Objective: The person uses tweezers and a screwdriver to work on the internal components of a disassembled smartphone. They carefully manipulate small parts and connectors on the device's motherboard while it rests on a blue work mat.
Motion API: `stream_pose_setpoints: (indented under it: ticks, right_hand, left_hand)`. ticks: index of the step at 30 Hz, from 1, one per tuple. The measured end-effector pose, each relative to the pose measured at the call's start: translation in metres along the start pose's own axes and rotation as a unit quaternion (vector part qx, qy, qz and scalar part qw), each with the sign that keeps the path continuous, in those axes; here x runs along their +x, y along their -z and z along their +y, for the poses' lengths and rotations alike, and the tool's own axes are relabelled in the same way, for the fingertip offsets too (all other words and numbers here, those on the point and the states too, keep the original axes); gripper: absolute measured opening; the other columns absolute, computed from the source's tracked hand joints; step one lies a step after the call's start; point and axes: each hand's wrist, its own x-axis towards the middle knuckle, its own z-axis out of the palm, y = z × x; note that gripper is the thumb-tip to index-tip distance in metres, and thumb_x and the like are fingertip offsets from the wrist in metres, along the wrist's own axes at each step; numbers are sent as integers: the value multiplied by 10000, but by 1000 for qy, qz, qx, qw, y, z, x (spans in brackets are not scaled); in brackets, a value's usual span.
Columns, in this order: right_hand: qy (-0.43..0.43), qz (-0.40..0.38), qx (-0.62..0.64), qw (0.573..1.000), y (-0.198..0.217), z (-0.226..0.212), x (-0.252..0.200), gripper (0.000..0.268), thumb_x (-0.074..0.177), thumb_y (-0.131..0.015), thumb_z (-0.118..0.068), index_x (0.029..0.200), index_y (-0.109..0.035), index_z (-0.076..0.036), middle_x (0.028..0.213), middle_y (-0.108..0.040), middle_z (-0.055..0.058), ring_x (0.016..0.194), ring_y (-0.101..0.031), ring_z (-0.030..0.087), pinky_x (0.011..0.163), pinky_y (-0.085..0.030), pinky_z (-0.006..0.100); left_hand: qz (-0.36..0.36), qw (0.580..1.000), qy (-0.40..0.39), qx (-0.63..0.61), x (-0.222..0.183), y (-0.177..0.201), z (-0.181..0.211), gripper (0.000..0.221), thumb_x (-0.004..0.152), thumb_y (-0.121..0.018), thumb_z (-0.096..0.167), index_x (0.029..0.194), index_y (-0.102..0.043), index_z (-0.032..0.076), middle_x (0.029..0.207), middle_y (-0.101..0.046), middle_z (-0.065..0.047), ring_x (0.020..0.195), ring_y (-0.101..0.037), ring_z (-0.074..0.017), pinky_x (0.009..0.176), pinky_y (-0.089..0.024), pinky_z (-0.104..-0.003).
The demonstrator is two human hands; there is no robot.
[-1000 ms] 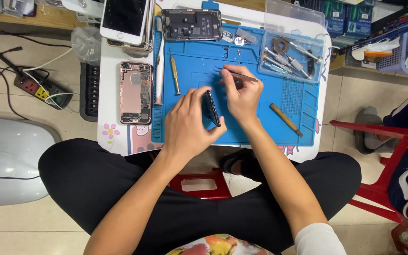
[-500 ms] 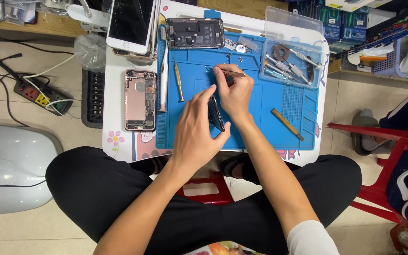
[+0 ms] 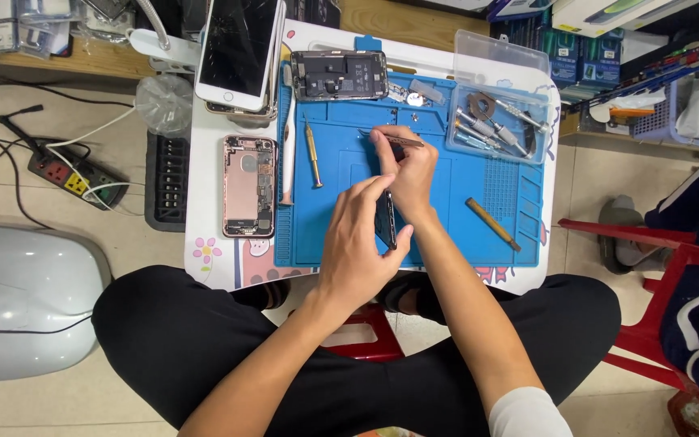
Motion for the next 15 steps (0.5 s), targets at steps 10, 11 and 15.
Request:
stream_pose_setpoints:
  ticks: [10,11,15]
  right_hand:
    - [-229,29,247,941,41,-1,-3,154,1065,-660,-177,1034,-715,-36,837,-783,140,714,-757,161,562,-613,243]
    - [-266,38,308,913,52,-4,-5,188,1065,-656,-212,1034,-695,-31,819,-771,135,699,-764,164,541,-611,224]
    - [-341,43,422,839,87,-22,-25,237,1067,-646,-239,1000,-656,-12,742,-734,157,638,-766,213,478,-600,229]
  left_hand:
    - [65,992,-56,-90,17,7,-13,403,1002,-692,53,1387,-575,64,1370,-664,-114,1306,-638,-359,1083,-522,-487]
    - [64,993,-42,-90,18,9,-12,323,993,-710,72,1305,-631,99,1324,-660,-70,1255,-658,-327,1052,-543,-472]
    - [41,995,-28,-85,24,7,-18,101,950,-796,142,1035,-775,191,1219,-643,16,1138,-692,-242,1008,-573,-408]
